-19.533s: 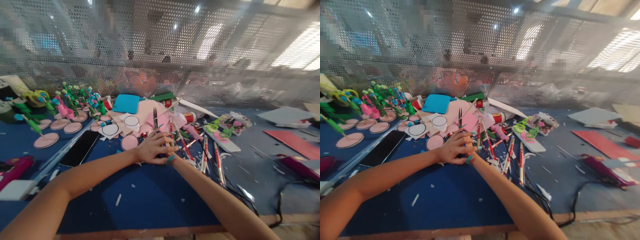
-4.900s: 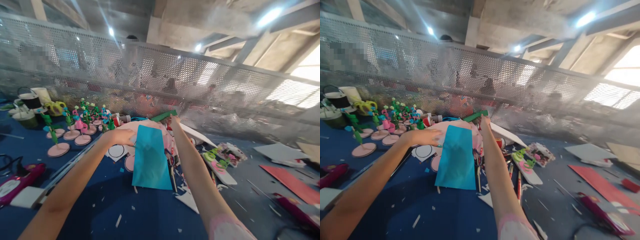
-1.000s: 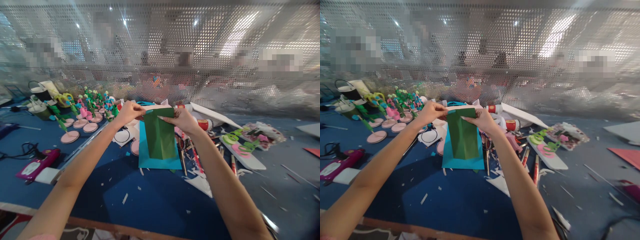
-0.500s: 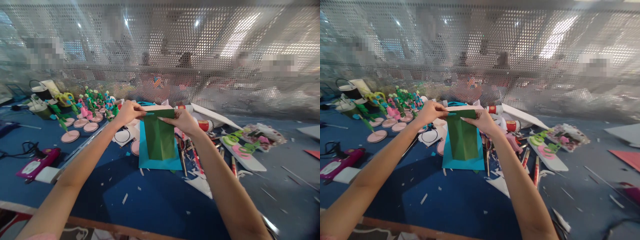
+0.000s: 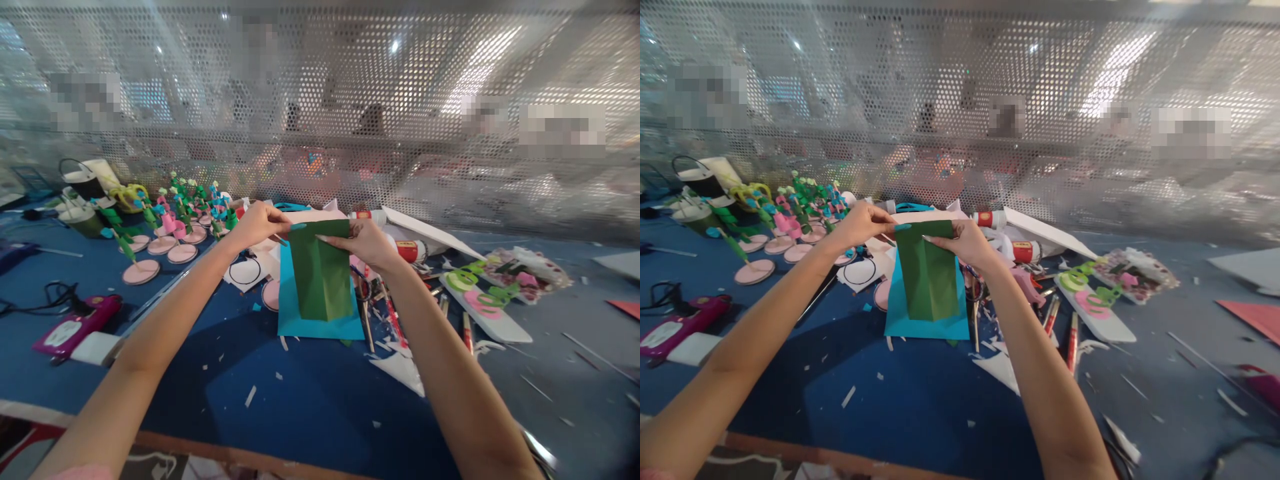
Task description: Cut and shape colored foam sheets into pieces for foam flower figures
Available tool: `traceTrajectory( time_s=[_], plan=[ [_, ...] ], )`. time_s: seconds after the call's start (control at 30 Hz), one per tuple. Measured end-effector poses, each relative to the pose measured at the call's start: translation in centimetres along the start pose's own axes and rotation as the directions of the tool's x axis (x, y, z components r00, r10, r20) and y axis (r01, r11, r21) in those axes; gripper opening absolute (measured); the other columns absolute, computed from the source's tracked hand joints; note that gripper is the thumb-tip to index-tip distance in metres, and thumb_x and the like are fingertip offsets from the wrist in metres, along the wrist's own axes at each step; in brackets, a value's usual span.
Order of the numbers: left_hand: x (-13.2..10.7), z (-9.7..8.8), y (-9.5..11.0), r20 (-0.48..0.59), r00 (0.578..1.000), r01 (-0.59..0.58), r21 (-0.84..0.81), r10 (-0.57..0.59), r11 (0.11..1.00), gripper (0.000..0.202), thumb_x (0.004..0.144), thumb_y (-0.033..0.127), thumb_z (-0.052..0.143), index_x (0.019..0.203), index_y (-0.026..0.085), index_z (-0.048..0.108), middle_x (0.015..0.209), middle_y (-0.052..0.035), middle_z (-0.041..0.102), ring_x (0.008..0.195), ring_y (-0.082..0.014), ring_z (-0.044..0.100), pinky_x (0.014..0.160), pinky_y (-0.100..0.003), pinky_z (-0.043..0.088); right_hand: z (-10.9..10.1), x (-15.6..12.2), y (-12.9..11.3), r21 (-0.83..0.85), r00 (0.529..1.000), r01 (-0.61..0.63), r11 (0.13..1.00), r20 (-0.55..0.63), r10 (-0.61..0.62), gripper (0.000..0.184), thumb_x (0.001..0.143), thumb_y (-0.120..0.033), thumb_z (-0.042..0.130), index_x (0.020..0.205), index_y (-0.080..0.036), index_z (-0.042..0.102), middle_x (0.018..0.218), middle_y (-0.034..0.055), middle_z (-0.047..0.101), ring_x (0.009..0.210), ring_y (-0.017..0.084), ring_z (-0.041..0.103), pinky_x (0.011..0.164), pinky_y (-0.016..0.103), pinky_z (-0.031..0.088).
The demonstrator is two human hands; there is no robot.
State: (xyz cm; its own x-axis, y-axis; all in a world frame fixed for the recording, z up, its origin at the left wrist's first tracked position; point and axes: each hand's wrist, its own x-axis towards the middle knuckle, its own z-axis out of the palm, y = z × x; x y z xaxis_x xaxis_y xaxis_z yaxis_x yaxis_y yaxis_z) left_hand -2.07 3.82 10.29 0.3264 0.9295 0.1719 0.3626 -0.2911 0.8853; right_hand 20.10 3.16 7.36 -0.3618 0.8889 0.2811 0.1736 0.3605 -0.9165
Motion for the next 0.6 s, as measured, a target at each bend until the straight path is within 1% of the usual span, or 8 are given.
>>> traceTrajectory(
  time_s=[0.17,0.3,0.43,0.6],
  plan=[
    [-0.25,0.07,0.25,-0.017,1.0,-0.003,0.004,0.003,1.0,0.018,0.064,0.027,0.074,0.068,0.01,0.071,0.06,-0.0066,0.068,0.058,-0.014,0.065,0.058,-0.025,0.056,-0.01,0.01,0.13,-0.013,1.0,0.008,1.0,-0.017,-0.008,0.043,0.059,-0.044,0.074,0.094,-0.019,0.071,0.097,0.0055,0.071,0.093,0.026,0.065,0.08,0.039,0.055],
    [-0.35,0.14,0.34,-0.023,1.0,-0.003,0.0,0.003,1.0,0.019,0.061,0.027,0.076,0.067,0.009,0.07,0.058,-0.006,0.067,0.057,-0.0136,0.065,0.061,-0.026,0.056,-0.02,0.05,0.19,-0.009,1.0,0.006,1.0,-0.008,-0.006,0.04,0.06,-0.042,0.074,0.093,-0.019,0.071,0.095,0.005,0.071,0.09,0.025,0.066,0.079,0.039,0.055],
    [-0.32,0.24,0.38,-0.043,0.999,-0.01,0.023,0.011,1.0,0.019,0.06,0.026,0.077,0.065,0.009,0.069,0.057,-0.0058,0.067,0.055,-0.0127,0.064,0.062,-0.027,0.056,0.04,0.11,0.23,-0.025,1.0,0.026,0.999,-0.018,-0.026,0.041,0.06,-0.041,0.074,0.095,-0.021,0.071,0.098,0.0043,0.071,0.092,0.025,0.065,0.079,0.038,0.055],
    [-0.06,0.28,-0.03,-0.077,0.996,-0.036,0.066,0.041,0.997,0.022,0.056,0.029,0.078,0.06,0.011,0.067,0.054,-0.004,0.065,0.052,-0.0109,0.061,0.056,-0.022,0.053,0.24,-0.03,0.21,-0.049,1.0,0.001,0.999,-0.023,-0.002,0.039,0.06,-0.043,0.074,0.092,-0.021,0.071,0.096,0.0038,0.071,0.087,0.024,0.066,0.077,0.038,0.056]
  ],
)
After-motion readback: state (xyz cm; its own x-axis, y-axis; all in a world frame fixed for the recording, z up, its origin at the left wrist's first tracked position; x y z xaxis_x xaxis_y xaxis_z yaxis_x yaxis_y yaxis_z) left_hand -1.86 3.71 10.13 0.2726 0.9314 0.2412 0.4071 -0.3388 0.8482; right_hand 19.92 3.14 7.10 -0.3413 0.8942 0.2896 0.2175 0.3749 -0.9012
